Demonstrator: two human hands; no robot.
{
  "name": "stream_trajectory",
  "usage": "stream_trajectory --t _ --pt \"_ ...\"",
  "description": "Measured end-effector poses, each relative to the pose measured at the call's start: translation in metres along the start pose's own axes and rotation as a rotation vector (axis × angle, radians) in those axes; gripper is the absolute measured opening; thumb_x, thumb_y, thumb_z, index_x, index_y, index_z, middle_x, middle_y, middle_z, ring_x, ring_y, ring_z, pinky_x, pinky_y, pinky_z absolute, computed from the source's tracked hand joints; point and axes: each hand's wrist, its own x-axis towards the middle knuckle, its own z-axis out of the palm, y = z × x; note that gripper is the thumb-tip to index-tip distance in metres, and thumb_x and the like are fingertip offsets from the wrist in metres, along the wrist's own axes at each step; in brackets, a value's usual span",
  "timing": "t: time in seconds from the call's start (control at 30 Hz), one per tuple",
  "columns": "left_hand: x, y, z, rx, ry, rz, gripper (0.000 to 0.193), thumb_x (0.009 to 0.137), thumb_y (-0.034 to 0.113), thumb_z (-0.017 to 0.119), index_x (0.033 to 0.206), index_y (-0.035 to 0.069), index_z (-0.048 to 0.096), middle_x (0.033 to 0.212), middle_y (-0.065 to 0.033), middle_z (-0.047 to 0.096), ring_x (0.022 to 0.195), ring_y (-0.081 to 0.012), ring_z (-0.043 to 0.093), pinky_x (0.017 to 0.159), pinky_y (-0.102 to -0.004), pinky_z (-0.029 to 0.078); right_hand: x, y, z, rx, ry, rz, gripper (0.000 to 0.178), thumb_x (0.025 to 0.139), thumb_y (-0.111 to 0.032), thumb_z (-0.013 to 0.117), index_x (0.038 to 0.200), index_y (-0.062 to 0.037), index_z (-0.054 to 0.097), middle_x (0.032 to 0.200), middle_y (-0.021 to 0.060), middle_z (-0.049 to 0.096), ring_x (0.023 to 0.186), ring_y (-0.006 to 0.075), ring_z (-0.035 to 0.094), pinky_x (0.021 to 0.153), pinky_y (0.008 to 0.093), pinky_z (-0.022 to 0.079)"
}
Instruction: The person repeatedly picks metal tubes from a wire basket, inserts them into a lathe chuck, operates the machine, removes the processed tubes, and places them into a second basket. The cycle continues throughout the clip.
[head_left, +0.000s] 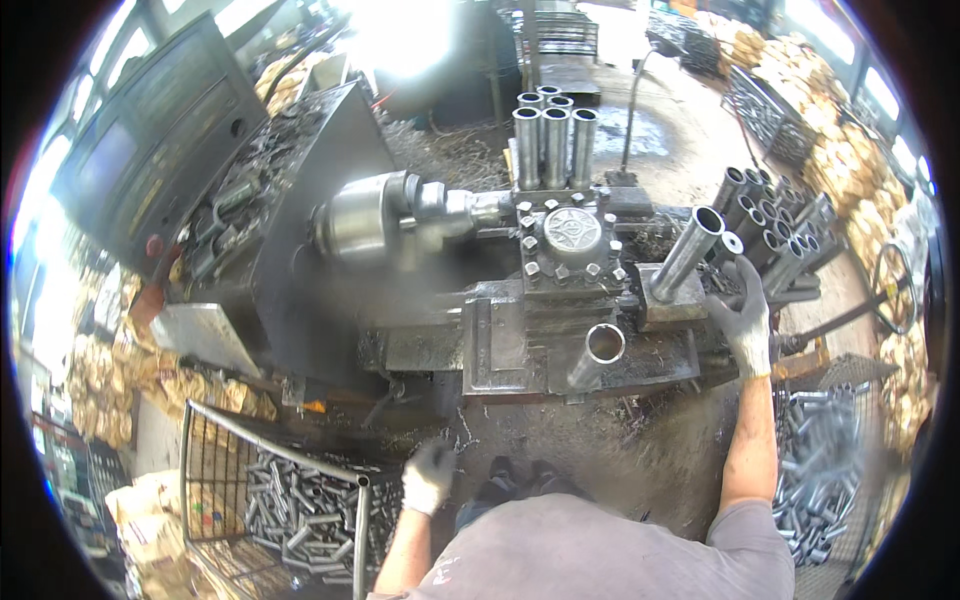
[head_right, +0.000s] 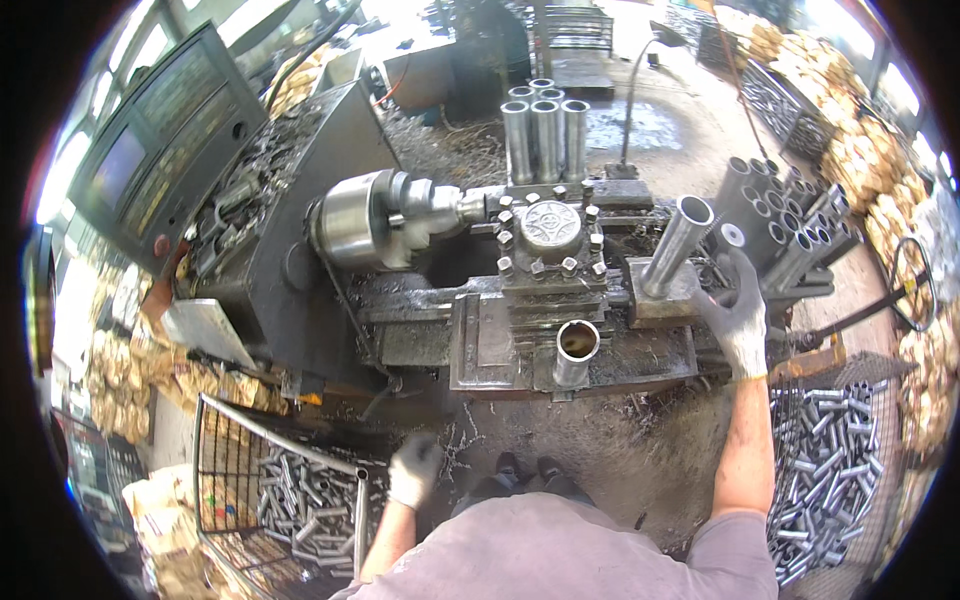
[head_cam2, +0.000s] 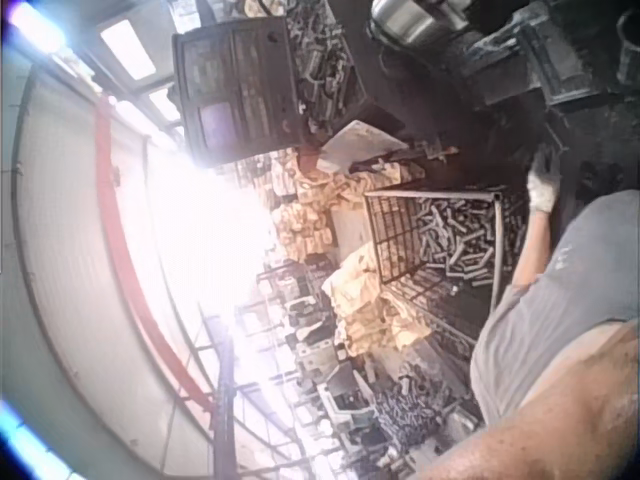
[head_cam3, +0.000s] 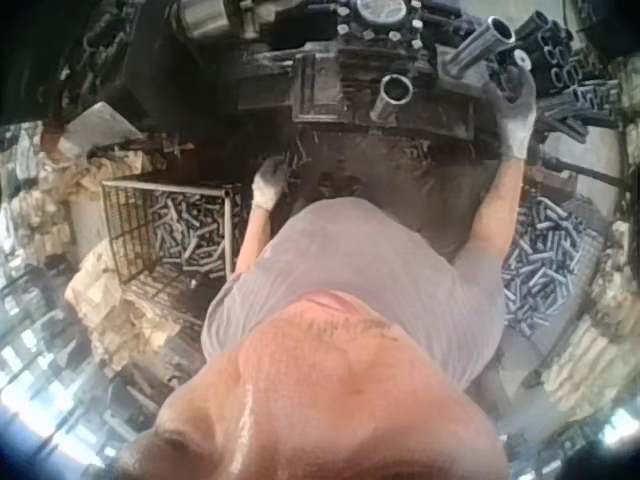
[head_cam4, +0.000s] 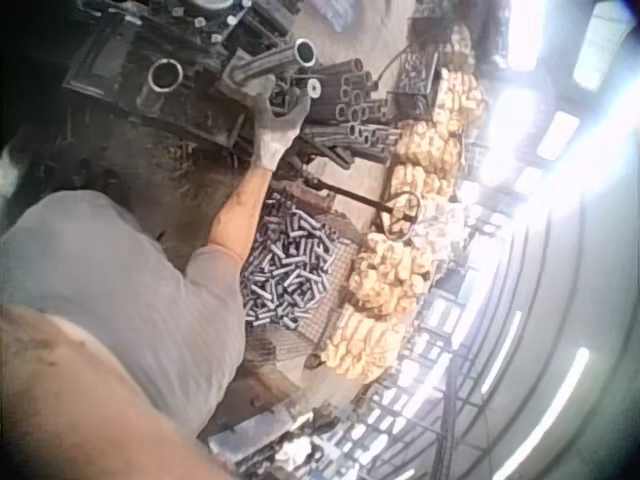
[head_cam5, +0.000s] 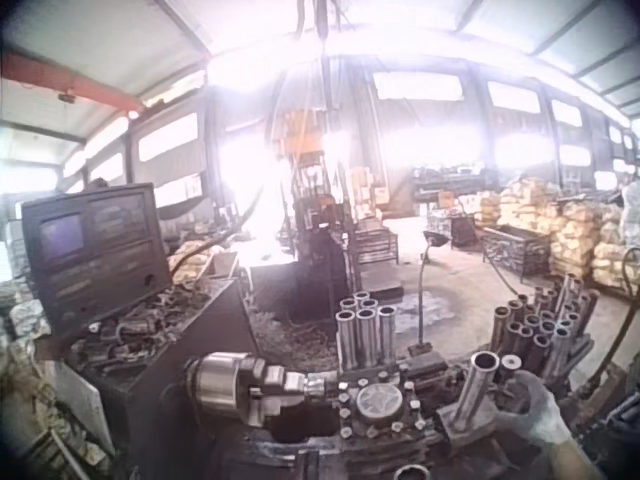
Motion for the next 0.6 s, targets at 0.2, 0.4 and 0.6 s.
stream_trajectory --t 0.2,0.4,0.6 --pt "-0.117 -0.080 0.039 0.140 -0.349 -0.455 0.044 0.095 0.045 0.068 0.129 0.017 0.075 0.121 -0.0208 0.077 0.117 -0.0407 0.073 0.102 -0.0470 0.057 0.086 -0.020 0.054 -0.310 -0.200 -0.162 0.035 0.084 -0.029 0.088 0.086 0.0035 0.076 0.073 0.0152 0.076 0.067 0.0232 0.074 0.066 0.0398 0.057" --pt "-0.238 -0.124 0.036 0.009 0.021 -0.718 0.046 0.096 0.045 0.070 0.131 0.017 0.074 0.122 -0.0180 0.078 0.117 -0.0381 0.073 0.101 -0.0457 0.058 -0.018 -0.171 0.081 0.187 0.066 -0.857 0.036 0.090 -0.009 0.083 0.124 0.0018 0.074 0.101 0.0141 0.082 0.098 0.0185 0.079 0.087 0.0334 0.060" --pt "-0.414 -0.134 0.028 -0.288 0.349 -0.966 0.046 0.096 0.045 0.068 0.132 0.016 0.074 0.127 -0.0182 0.077 0.122 -0.0363 0.072 0.106 -0.0440 0.055 -0.261 -0.301 0.155 0.648 -0.788 -1.104 0.030 0.086 -0.006 0.086 0.114 -0.0002 0.075 0.109 0.0114 0.078 0.101 0.0219 0.075 0.097 0.0373 0.059"
